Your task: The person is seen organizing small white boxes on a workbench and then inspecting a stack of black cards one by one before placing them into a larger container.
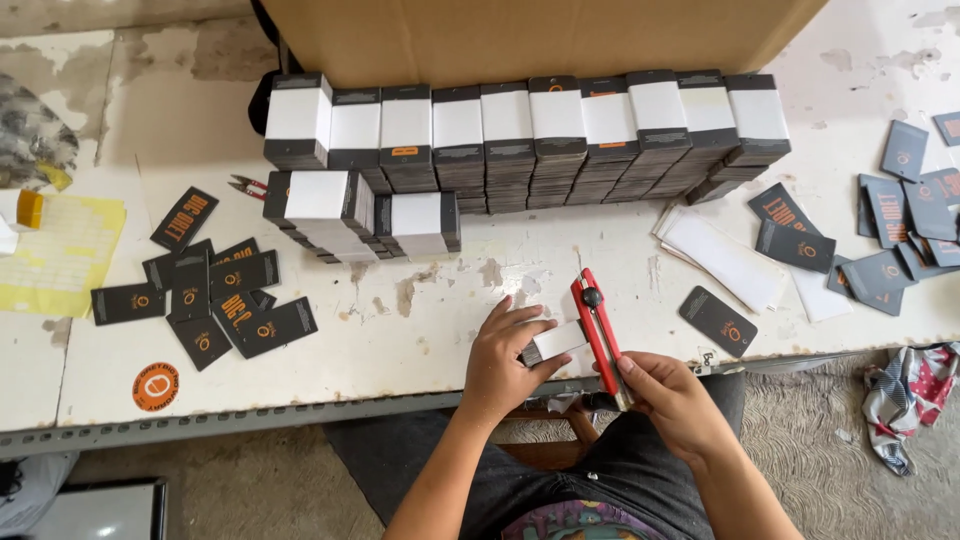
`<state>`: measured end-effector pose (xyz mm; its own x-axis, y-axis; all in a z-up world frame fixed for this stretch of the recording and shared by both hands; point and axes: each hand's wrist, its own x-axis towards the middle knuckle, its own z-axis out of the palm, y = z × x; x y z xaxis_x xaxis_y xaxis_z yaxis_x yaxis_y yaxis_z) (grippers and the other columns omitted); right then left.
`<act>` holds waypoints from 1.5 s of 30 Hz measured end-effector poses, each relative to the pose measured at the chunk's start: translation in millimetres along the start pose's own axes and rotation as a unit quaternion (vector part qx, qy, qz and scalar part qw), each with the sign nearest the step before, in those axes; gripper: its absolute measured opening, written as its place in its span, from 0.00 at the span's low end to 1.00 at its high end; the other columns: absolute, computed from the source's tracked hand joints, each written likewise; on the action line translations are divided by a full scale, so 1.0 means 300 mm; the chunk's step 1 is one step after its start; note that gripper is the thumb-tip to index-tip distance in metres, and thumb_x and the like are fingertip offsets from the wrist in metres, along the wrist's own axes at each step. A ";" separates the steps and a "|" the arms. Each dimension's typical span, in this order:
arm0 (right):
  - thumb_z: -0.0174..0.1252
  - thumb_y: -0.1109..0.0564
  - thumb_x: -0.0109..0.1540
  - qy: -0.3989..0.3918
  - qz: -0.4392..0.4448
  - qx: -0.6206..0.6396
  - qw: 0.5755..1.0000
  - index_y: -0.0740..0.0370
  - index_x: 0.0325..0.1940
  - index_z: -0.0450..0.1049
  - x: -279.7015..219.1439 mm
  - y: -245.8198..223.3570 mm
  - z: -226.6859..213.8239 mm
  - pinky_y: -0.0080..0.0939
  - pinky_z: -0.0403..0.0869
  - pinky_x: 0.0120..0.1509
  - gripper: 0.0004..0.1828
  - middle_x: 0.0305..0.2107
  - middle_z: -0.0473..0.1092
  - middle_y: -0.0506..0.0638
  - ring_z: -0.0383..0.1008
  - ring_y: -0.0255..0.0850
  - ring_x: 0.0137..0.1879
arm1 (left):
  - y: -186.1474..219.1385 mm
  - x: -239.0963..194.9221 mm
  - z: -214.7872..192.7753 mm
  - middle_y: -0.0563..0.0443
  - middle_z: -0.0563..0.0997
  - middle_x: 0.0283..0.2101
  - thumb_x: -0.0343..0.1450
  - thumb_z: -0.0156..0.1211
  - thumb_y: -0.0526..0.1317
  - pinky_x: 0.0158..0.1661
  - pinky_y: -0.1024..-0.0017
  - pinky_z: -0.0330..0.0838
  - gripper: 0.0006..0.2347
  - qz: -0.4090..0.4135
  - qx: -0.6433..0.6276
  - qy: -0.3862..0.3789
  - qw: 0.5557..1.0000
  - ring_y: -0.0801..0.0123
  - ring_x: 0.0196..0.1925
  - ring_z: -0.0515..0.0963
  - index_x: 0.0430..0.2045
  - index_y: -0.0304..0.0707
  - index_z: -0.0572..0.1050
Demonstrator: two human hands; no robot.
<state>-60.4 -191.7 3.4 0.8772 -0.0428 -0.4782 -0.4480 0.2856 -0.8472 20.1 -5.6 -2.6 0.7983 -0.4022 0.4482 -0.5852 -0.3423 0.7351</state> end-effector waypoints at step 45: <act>0.51 0.58 0.56 -0.010 -0.151 -0.123 0.981 0.69 0.28 0.74 -0.076 -0.102 0.166 0.28 0.60 0.25 0.11 0.15 0.69 0.48 0.59 0.31 0.21 | -0.040 -0.033 -0.021 0.42 0.70 0.48 0.56 0.64 0.41 0.59 0.59 0.49 0.17 -0.072 -0.026 -0.092 0.993 0.57 0.57 0.63 0.33 0.30 0.74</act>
<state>-58.2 -151.7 51.8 0.9785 -0.0711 -0.1937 -0.1926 0.0222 -0.9810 20.3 7.9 -12.6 0.8311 -0.5019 0.2397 -0.4549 -0.3656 0.8120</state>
